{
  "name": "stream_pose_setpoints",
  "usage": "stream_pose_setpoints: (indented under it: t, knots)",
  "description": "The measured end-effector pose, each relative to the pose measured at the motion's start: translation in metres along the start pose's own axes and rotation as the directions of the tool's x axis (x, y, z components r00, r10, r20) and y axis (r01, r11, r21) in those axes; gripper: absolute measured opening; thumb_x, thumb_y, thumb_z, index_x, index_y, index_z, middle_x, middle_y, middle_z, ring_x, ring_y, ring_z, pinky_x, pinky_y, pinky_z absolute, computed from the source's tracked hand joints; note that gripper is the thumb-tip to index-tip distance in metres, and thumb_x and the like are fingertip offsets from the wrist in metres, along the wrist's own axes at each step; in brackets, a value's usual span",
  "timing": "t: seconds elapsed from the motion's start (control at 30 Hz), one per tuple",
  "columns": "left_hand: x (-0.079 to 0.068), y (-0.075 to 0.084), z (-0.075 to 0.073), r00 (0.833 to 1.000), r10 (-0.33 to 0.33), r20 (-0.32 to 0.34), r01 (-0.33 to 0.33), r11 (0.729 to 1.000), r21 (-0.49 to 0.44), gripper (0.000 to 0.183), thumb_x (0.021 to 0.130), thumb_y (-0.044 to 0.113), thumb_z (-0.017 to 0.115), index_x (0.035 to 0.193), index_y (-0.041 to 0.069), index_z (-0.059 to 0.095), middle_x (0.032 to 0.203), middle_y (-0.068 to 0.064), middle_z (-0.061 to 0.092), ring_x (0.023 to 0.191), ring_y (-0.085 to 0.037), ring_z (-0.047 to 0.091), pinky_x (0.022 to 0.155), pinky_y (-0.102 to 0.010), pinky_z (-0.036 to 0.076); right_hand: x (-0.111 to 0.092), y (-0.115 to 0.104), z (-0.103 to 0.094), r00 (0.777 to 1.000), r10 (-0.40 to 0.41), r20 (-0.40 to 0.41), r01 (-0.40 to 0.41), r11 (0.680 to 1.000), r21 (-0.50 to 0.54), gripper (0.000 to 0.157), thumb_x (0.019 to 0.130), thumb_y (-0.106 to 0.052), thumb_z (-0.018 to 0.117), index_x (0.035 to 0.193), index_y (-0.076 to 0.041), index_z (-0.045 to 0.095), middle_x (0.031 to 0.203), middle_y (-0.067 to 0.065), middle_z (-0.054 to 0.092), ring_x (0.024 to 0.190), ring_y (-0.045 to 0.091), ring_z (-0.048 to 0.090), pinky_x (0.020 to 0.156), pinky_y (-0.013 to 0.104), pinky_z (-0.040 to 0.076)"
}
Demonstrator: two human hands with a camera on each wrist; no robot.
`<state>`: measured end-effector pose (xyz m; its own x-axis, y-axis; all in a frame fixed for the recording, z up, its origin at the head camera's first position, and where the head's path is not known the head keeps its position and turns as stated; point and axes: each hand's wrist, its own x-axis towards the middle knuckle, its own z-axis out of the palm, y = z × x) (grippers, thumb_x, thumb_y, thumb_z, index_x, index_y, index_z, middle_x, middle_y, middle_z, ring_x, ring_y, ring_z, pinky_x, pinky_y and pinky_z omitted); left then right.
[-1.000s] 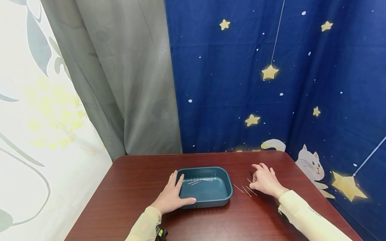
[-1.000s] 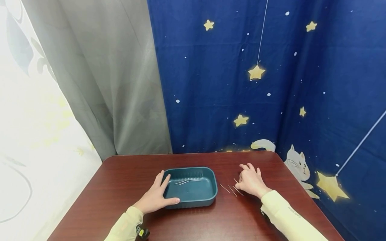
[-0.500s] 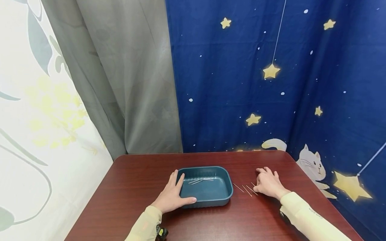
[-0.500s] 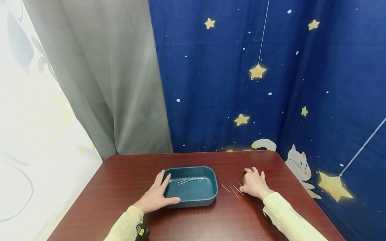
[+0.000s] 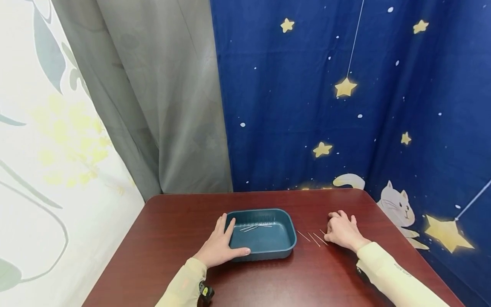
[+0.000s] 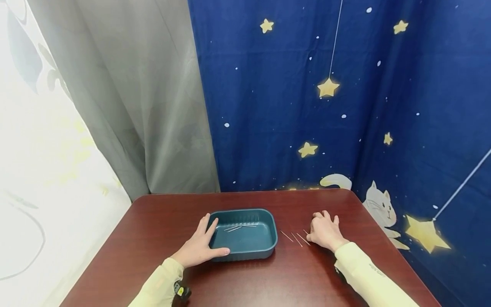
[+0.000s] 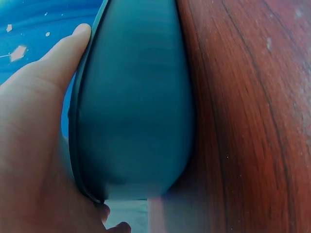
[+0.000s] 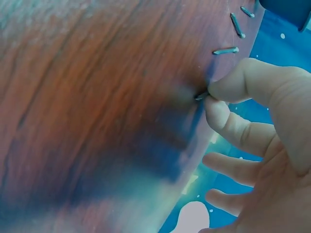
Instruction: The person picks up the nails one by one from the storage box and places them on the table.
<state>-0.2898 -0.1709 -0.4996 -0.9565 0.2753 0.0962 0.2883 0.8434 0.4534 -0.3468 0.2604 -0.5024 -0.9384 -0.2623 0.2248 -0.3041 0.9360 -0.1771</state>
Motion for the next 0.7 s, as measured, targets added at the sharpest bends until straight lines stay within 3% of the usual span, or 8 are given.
stream_pose_setpoints:
  t: [0.23, 0.37, 0.47, 0.6, 0.7]
  knots:
    - [-0.001, 0.002, -0.001, 1.000, 0.014, -0.003, -0.014, 1.000, 0.013, 0.107, 0.065, 0.077, 0.054, 0.147, 0.024, 0.011, 0.150, -0.001, -0.013, 0.137, -0.026, -0.004, 0.099, -0.053, 0.026, -0.005, -0.010, -0.013, 0.998, -0.047, -0.031, 0.046, 0.999, -0.018, 0.028, 0.067, -0.023, 0.072, 0.052, -0.029, 0.050, 0.123, 0.017, 0.051, 0.121, 0.044, 0.026, 0.085, 0.073, 0.009]
    - [-0.001, 0.003, -0.004, 0.995, 0.052, -0.082, -0.045, 0.996, 0.081, 0.107, 0.063, 0.079, 0.053, 0.146, 0.023, 0.017, 0.151, -0.003, -0.011, 0.136, -0.029, -0.005, 0.101, -0.059, 0.014, -0.003, -0.025, -0.020, 0.994, -0.083, -0.064, 0.080, 0.996, -0.045, 0.024, 0.068, -0.025, 0.070, 0.055, -0.033, 0.051, 0.124, 0.016, 0.051, 0.122, 0.043, 0.028, 0.086, 0.072, 0.011]
    - [0.002, 0.004, -0.010, 0.975, 0.097, -0.200, -0.069, 0.987, 0.142, 0.102, 0.063, 0.079, 0.053, 0.144, 0.024, 0.026, 0.151, -0.004, -0.008, 0.136, -0.031, -0.006, 0.099, -0.062, 0.009, 0.000, -0.041, -0.028, 0.988, -0.110, -0.105, 0.106, 0.993, -0.046, 0.018, 0.067, -0.024, 0.068, 0.061, -0.033, 0.054, 0.125, 0.014, 0.050, 0.122, 0.040, 0.028, 0.087, 0.071, 0.012]
    - [0.006, 0.004, -0.021, 0.929, 0.127, -0.348, -0.076, 0.985, 0.157, 0.075, 0.071, 0.063, 0.063, 0.133, 0.025, 0.047, 0.151, -0.010, 0.003, 0.135, -0.033, -0.008, 0.097, -0.065, 0.007, 0.002, -0.063, -0.036, 0.975, -0.154, -0.163, 0.150, 0.988, -0.034, 0.007, 0.071, -0.026, 0.068, 0.075, -0.028, 0.062, 0.127, 0.013, 0.049, 0.121, 0.037, 0.031, 0.087, 0.068, 0.017]
    - [0.008, 0.004, -0.025, 0.913, 0.102, -0.394, -0.046, 0.988, 0.150, 0.048, 0.073, 0.046, 0.071, 0.115, 0.025, 0.064, 0.149, -0.014, 0.012, 0.135, -0.035, -0.009, 0.095, -0.068, 0.005, 0.002, -0.083, -0.038, 0.968, -0.175, -0.181, 0.175, 0.984, -0.018, 0.018, 0.077, -0.032, 0.066, 0.092, -0.023, 0.066, 0.130, 0.012, 0.046, 0.123, 0.035, 0.032, 0.089, 0.065, 0.022]
